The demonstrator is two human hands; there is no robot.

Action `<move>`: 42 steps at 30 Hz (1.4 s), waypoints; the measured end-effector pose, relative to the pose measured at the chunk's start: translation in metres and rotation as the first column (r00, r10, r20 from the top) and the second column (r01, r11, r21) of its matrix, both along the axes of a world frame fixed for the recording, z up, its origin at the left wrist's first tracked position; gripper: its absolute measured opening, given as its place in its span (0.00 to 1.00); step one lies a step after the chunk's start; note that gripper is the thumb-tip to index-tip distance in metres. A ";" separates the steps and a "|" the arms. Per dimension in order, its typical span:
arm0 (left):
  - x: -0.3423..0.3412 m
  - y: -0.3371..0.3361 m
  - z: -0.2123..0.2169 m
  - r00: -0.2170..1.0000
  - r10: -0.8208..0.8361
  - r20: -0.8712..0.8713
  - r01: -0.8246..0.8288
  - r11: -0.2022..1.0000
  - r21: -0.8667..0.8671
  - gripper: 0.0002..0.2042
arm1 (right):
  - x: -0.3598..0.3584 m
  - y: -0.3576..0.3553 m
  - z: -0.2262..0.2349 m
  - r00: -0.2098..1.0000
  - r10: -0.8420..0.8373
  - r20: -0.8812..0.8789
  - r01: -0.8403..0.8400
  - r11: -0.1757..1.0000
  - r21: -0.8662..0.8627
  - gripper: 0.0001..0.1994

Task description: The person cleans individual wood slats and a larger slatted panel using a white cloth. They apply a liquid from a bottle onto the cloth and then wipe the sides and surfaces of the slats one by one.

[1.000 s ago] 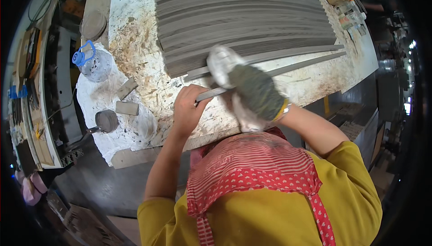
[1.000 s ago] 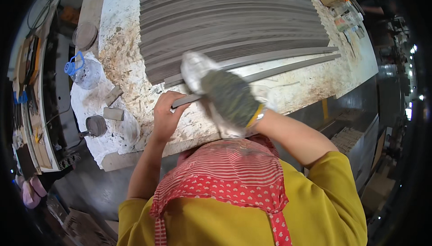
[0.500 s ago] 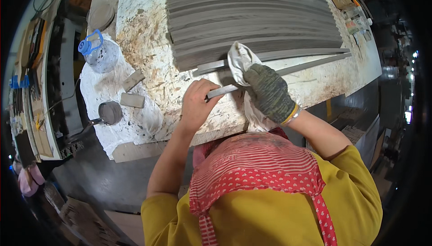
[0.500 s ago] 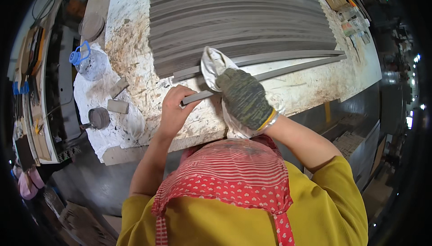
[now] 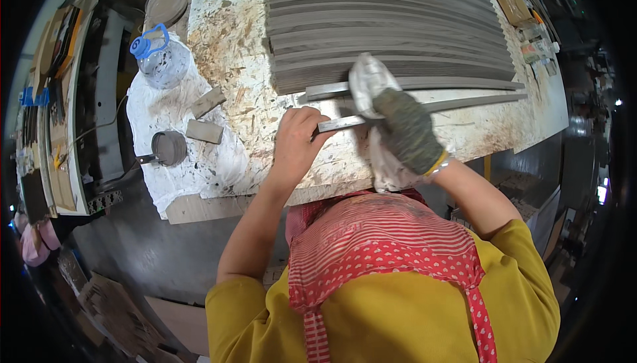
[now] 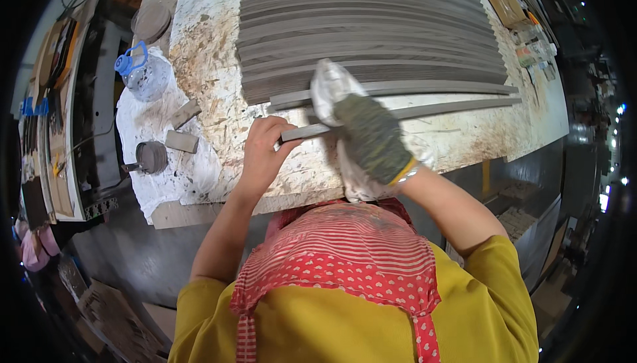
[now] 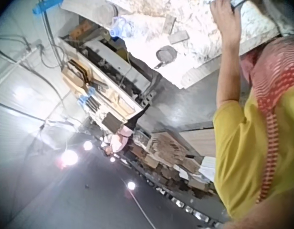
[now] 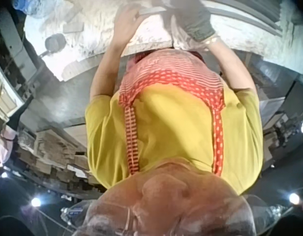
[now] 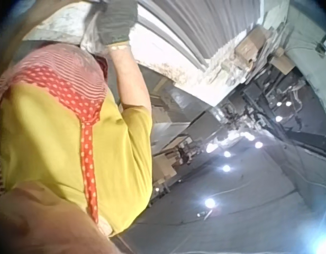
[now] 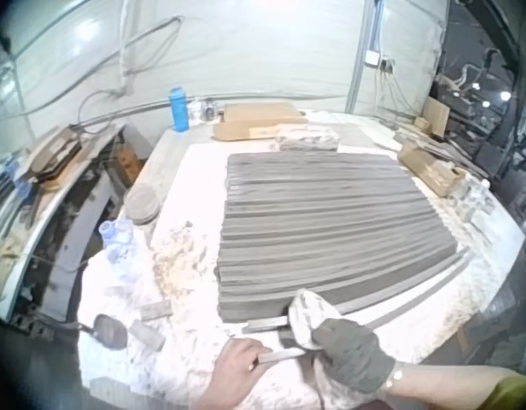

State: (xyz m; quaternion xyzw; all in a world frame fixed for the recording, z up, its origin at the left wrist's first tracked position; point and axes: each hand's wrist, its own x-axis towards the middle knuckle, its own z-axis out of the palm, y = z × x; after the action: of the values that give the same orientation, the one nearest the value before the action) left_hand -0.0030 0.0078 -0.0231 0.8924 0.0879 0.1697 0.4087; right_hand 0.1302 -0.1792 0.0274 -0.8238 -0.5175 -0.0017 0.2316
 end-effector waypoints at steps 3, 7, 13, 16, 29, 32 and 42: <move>0.000 -0.001 -0.012 0.999 0.033 0.000 -0.033 0.996 0.080 0.16 | -0.038 0.047 0.000 0.983 0.181 0.021 -0.181 0.983 -0.012 0.23; -0.006 -0.001 -0.017 1.000 0.026 0.004 -0.026 0.990 0.137 0.17 | -0.035 0.050 -0.011 0.967 0.255 0.012 -0.255 0.965 0.064 0.21; -0.001 0.003 -0.008 0.999 0.042 -0.014 -0.040 0.990 0.134 0.15 | -0.031 0.056 0.006 0.992 0.128 -0.001 -0.128 0.992 -0.022 0.15; -0.002 0.002 -0.010 0.996 0.085 0.000 -0.084 0.992 0.099 0.17 | -0.034 0.068 -0.003 0.986 0.153 0.060 -0.158 0.984 0.087 0.13; -0.004 0.000 -0.005 0.994 0.102 0.029 -0.103 0.994 0.035 0.10 | 0.033 -0.015 0.032 0.917 -0.306 -0.258 0.285 0.952 -0.117 0.15; 0.000 -0.003 -0.006 0.997 0.070 0.036 -0.072 0.996 0.055 0.10 | 0.023 -0.020 0.002 0.977 -0.198 0.078 0.207 0.971 -0.119 0.17; -0.001 0.002 -0.010 0.995 0.049 -0.081 -0.048 0.999 0.011 0.10 | 0.008 0.036 0.031 0.835 -0.022 -0.550 -0.023 0.997 -0.075 0.16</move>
State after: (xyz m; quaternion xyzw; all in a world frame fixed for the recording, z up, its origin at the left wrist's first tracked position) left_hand -0.0044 0.0096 -0.0329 0.8980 0.1255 0.1435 0.3967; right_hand 0.1386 -0.1437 0.0586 -0.7977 -0.4291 0.2556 0.3380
